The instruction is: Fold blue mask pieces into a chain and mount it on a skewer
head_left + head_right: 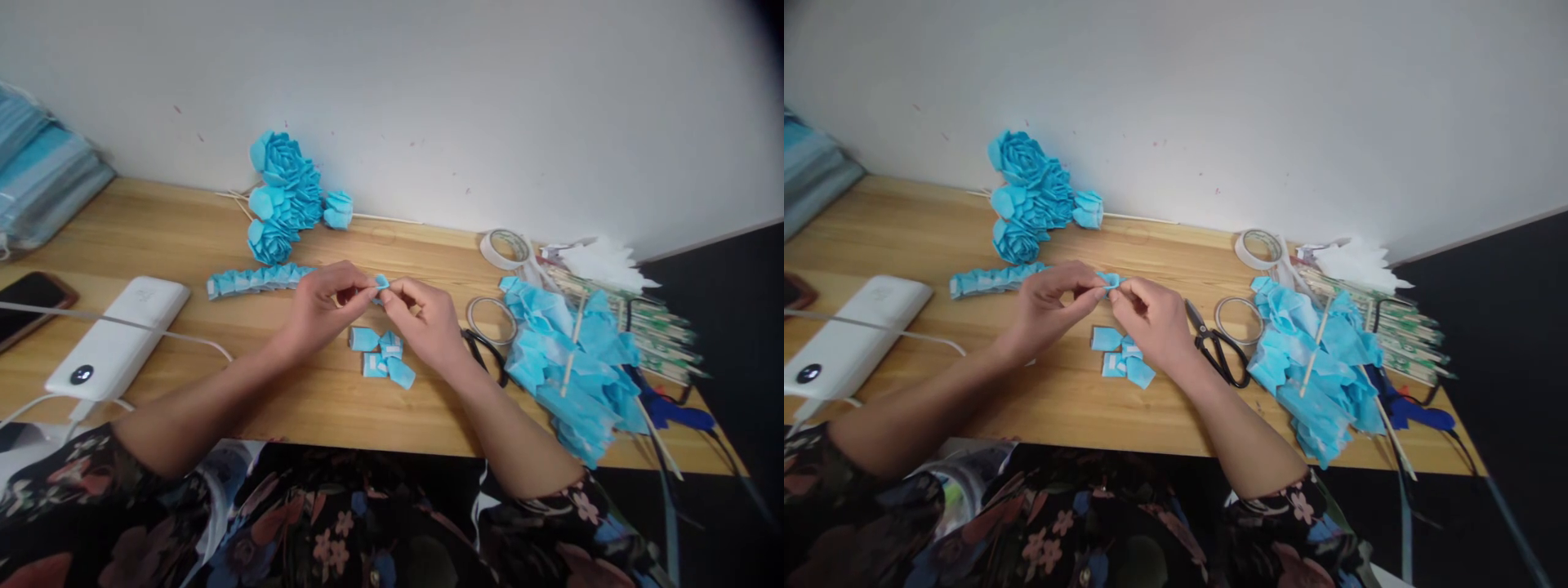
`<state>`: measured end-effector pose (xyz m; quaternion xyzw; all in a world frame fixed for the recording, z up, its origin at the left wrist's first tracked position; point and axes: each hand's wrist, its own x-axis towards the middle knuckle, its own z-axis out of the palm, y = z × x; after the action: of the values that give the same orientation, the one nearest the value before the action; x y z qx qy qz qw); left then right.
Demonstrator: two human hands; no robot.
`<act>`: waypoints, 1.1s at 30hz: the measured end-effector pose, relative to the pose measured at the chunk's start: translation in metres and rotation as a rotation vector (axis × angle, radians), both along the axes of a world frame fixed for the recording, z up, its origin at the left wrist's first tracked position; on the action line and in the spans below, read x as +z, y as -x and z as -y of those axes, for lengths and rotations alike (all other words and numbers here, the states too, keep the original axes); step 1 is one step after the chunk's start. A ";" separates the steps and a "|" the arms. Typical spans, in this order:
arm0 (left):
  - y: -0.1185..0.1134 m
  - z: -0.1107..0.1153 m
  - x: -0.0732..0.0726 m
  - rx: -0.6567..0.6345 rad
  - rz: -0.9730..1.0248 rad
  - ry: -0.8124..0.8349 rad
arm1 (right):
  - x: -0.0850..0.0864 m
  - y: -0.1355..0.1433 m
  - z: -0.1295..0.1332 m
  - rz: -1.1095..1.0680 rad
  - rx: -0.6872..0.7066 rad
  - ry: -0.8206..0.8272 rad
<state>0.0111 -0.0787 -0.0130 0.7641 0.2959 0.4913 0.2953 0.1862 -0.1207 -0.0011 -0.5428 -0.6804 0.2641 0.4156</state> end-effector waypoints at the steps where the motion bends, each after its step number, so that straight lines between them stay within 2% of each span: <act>1: 0.000 0.000 0.000 -0.003 0.000 -0.016 | 0.000 0.000 0.000 0.002 0.001 0.004; 6: -0.001 0.000 -0.001 -0.013 0.012 -0.034 | 0.000 0.001 0.000 -0.018 0.010 0.026; 18: 0.001 0.000 -0.003 -0.007 0.012 0.152 | 0.003 0.000 0.001 -0.037 0.041 0.103; 33: 0.001 -0.002 -0.005 -0.016 0.006 0.096 | 0.003 0.000 0.001 -0.045 0.043 0.109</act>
<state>0.0097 -0.0770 -0.0183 0.7500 0.3123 0.4764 0.3362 0.1861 -0.1213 0.0016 -0.5440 -0.6670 0.3217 0.3946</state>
